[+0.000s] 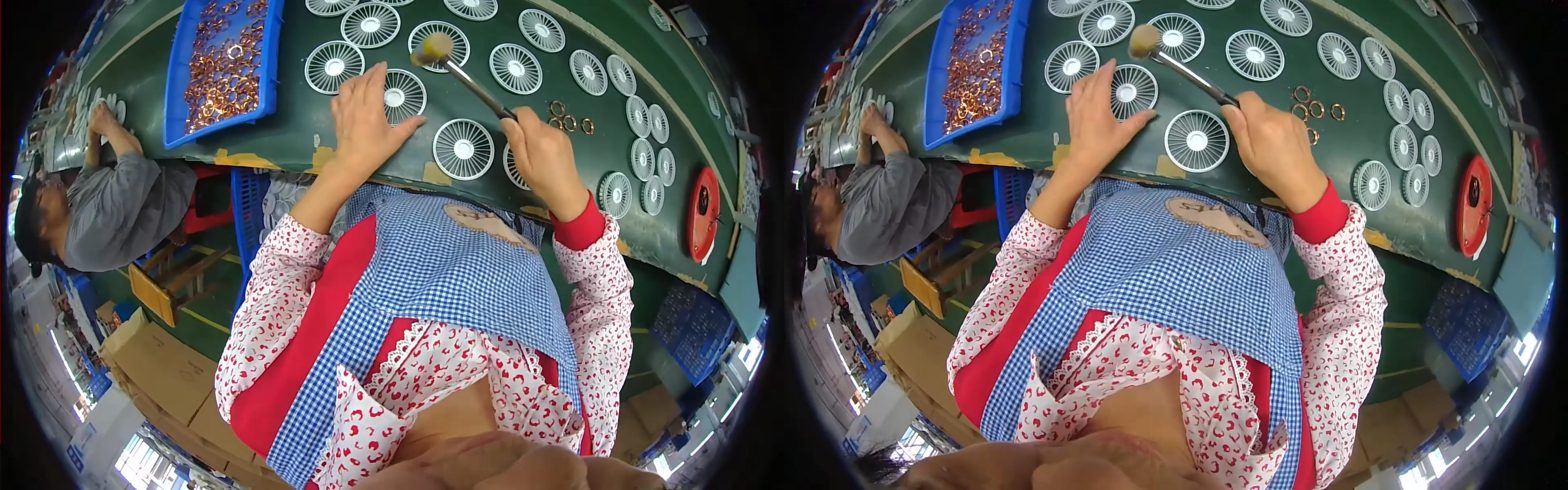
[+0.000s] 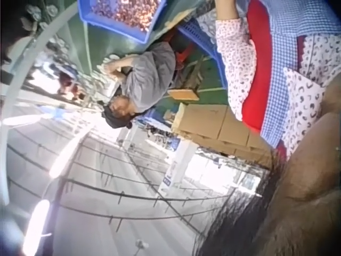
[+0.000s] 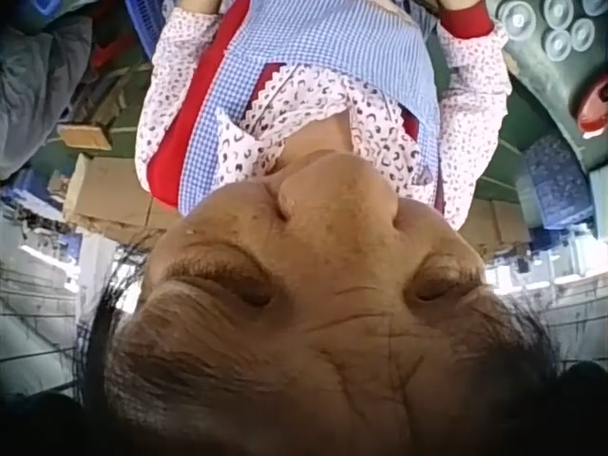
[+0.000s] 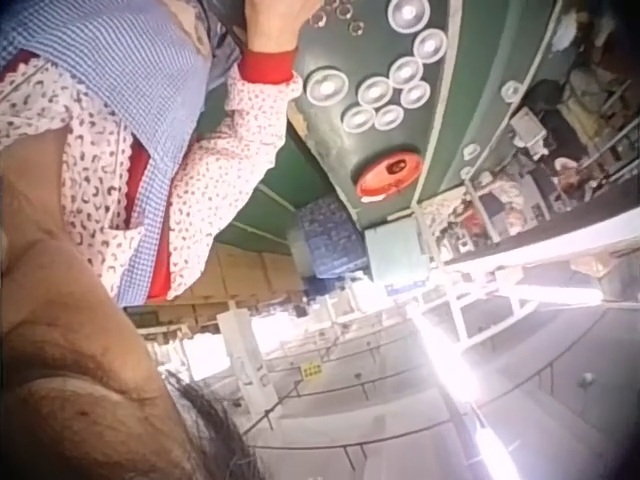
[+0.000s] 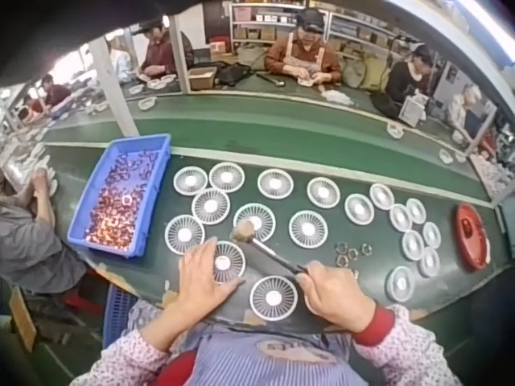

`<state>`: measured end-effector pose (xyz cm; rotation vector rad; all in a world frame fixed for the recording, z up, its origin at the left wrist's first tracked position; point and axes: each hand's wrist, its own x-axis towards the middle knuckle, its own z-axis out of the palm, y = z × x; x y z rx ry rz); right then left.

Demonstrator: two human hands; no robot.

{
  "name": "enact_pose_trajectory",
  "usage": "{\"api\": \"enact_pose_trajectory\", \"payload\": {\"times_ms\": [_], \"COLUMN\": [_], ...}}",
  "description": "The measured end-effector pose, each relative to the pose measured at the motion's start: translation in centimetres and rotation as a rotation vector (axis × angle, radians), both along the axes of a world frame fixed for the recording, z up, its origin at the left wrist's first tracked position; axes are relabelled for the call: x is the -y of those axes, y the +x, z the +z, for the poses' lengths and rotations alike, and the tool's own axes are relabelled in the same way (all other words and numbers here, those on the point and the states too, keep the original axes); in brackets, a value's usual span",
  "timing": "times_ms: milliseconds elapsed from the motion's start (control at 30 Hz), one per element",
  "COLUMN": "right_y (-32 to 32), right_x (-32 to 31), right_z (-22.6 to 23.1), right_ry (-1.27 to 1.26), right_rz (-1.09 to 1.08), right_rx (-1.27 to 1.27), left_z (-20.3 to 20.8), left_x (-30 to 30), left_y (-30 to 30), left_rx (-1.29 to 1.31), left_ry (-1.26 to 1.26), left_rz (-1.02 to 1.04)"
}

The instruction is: The person assembles small plastic fan grilles by attaching metal rings to them, then organizes the assembled grilles on a conveyor belt. A mallet is used to secure the metal rings onto the fan grilles.

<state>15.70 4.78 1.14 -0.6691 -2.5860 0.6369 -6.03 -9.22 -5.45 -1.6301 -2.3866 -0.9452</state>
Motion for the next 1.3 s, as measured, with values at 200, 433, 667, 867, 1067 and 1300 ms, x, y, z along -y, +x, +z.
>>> {"api": "enact_pose_trajectory", "payload": {"times_ms": [200,433,667,867,1067,1300], "right_y": [-1.2,-2.2,-1.2,-1.1,-1.0,-1.0], "right_x": [0.4,0.0,0.1,-3.9,-5.1,-5.4], "right_z": [-0.5,-0.6,-1.3,0.6,-1.7,-1.9], "right_ry": [0.098,0.243,0.164,0.116,0.221,0.281], "right_rz": [0.118,0.230,0.248,-0.080,-0.016,-0.031], "right_rx": [0.013,0.228,0.205,0.041,0.237,0.282], "left_z": [-0.3,-0.5,0.2,1.7,2.0,2.6], "left_x": [0.5,0.6,0.9,1.3,-0.6,-3.1], "left_y": [0.1,0.1,0.5,0.1,-4.1,-6.6], "left_rx": [0.135,0.122,0.140,0.046,-0.138,-0.196], "left_ry": [0.009,0.037,0.015,0.127,0.181,-0.006], "left_rz": [0.010,0.004,-0.004,-0.038,0.095,0.121]}}
